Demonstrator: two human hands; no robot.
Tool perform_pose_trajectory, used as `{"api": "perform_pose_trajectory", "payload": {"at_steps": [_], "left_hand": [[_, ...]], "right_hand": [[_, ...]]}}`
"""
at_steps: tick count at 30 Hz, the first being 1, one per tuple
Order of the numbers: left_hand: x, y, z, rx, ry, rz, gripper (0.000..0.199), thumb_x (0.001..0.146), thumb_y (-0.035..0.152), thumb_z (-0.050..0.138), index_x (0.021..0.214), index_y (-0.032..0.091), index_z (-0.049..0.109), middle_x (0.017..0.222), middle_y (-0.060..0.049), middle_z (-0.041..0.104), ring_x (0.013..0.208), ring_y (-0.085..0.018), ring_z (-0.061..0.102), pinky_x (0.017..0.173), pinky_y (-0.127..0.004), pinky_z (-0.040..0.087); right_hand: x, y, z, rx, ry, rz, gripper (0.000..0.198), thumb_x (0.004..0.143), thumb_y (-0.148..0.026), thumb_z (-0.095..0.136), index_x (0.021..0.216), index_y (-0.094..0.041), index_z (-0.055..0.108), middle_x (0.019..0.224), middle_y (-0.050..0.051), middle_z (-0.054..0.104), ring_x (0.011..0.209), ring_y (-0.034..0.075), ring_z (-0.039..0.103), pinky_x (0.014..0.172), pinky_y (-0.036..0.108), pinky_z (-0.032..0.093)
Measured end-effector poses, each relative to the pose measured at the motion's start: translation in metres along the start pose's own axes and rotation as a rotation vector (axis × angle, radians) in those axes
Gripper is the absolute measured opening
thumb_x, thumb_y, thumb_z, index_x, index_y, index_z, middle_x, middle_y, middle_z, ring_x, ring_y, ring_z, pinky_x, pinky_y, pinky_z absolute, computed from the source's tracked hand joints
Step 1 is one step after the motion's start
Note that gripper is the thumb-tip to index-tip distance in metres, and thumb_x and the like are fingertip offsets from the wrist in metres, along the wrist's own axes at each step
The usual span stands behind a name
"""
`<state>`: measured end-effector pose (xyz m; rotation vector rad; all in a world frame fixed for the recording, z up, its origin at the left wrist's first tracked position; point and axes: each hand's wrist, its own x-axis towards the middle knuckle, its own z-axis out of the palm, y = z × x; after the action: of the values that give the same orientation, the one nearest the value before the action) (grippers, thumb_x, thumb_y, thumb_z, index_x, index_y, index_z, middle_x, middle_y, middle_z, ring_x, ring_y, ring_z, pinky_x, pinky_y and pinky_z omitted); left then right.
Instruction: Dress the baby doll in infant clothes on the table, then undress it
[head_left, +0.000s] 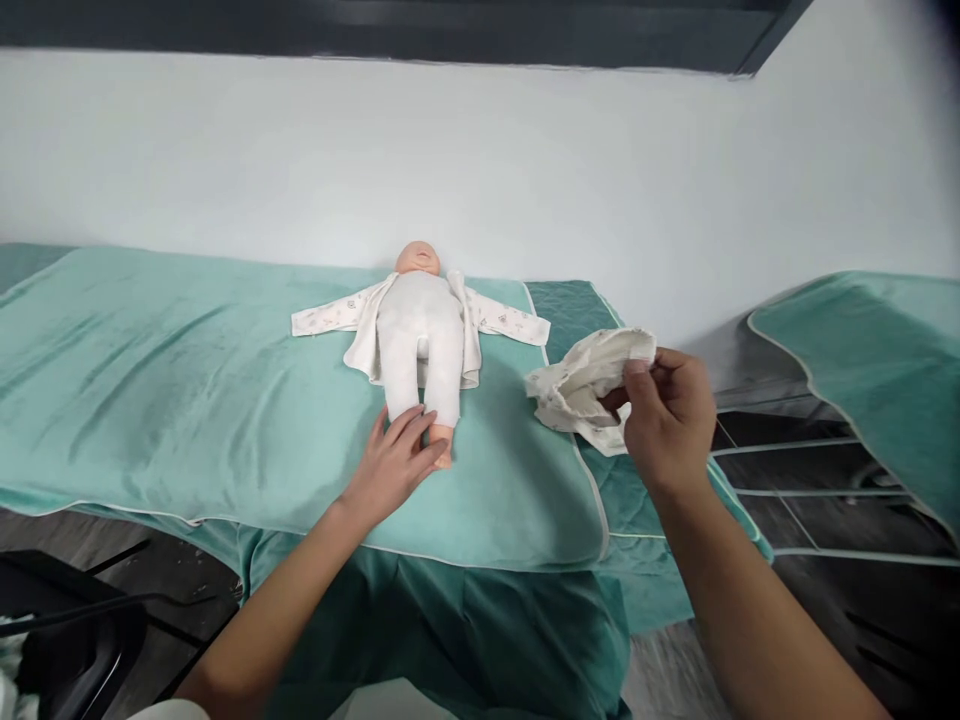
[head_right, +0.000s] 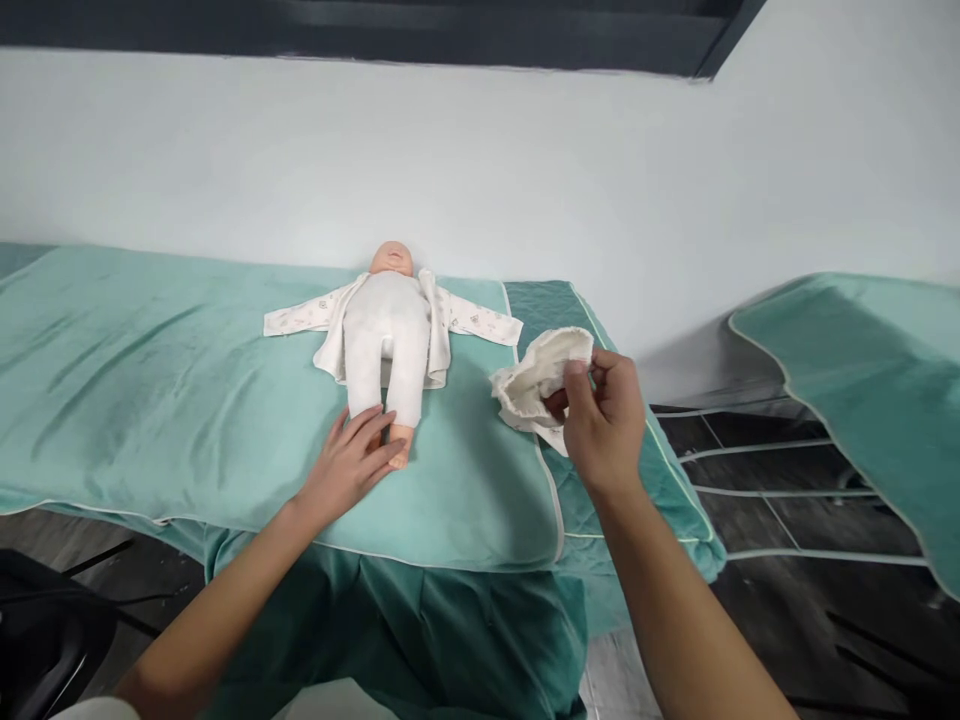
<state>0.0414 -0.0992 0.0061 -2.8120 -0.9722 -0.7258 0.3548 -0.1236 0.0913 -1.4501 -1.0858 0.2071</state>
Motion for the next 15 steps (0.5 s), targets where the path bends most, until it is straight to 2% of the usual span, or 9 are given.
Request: {"api": "perform_pose_trajectory", "payload": {"at_steps": [4, 7, 12, 15], "left_hand": [[0.001, 0.001, 0.005, -0.027, 0.014, -0.011, 0.027, 0.095, 0.027, 0.063, 0.122, 0.029, 0.066, 0.147, -0.012, 0.058, 0.141, -0.033, 0.050, 0.117, -0.066, 0.036], [-0.002, 0.002, 0.000, -0.119, 0.045, -0.047, 0.030, 0.096, 0.035, 0.064, 0.125, 0.027, 0.064, 0.145, -0.012, 0.060, 0.139, -0.032, 0.052, 0.119, -0.063, 0.035], [0.011, 0.012, -0.042, -0.341, 0.289, -0.077, 0.052, 0.095, 0.041, 0.064, 0.142, 0.028, 0.047, 0.143, -0.015, 0.059, 0.136, -0.028, 0.054, 0.118, -0.054, 0.041], [0.037, 0.018, -0.073, -0.317, 0.321, -0.023, 0.063, 0.092, 0.050, 0.066, 0.146, 0.030, 0.041, 0.149, -0.016, 0.054, 0.142, -0.031, 0.049, 0.119, -0.055, 0.040]], "right_hand": [[-0.003, -0.025, 0.009, 0.160, -0.102, 0.026, 0.028, 0.092, -0.050, 0.066, 0.100, -0.024, 0.060, 0.064, -0.006, 0.058, 0.052, 0.013, 0.058, 0.049, 0.027, 0.047], [-0.008, -0.038, 0.015, 0.242, -0.190, 0.080, 0.026, 0.090, -0.047, 0.069, 0.099, -0.024, 0.062, 0.068, -0.004, 0.062, 0.053, 0.013, 0.059, 0.050, 0.026, 0.049], [-0.021, -0.070, 0.035, 0.351, -0.392, 0.219, 0.025, 0.087, -0.044, 0.073, 0.095, -0.023, 0.061, 0.071, -0.003, 0.067, 0.053, 0.013, 0.061, 0.049, 0.027, 0.053], [-0.021, -0.098, 0.055, 0.440, -0.497, 0.262, 0.026, 0.087, -0.043, 0.073, 0.095, -0.023, 0.060, 0.073, -0.003, 0.067, 0.057, 0.013, 0.065, 0.053, 0.027, 0.056]]}}
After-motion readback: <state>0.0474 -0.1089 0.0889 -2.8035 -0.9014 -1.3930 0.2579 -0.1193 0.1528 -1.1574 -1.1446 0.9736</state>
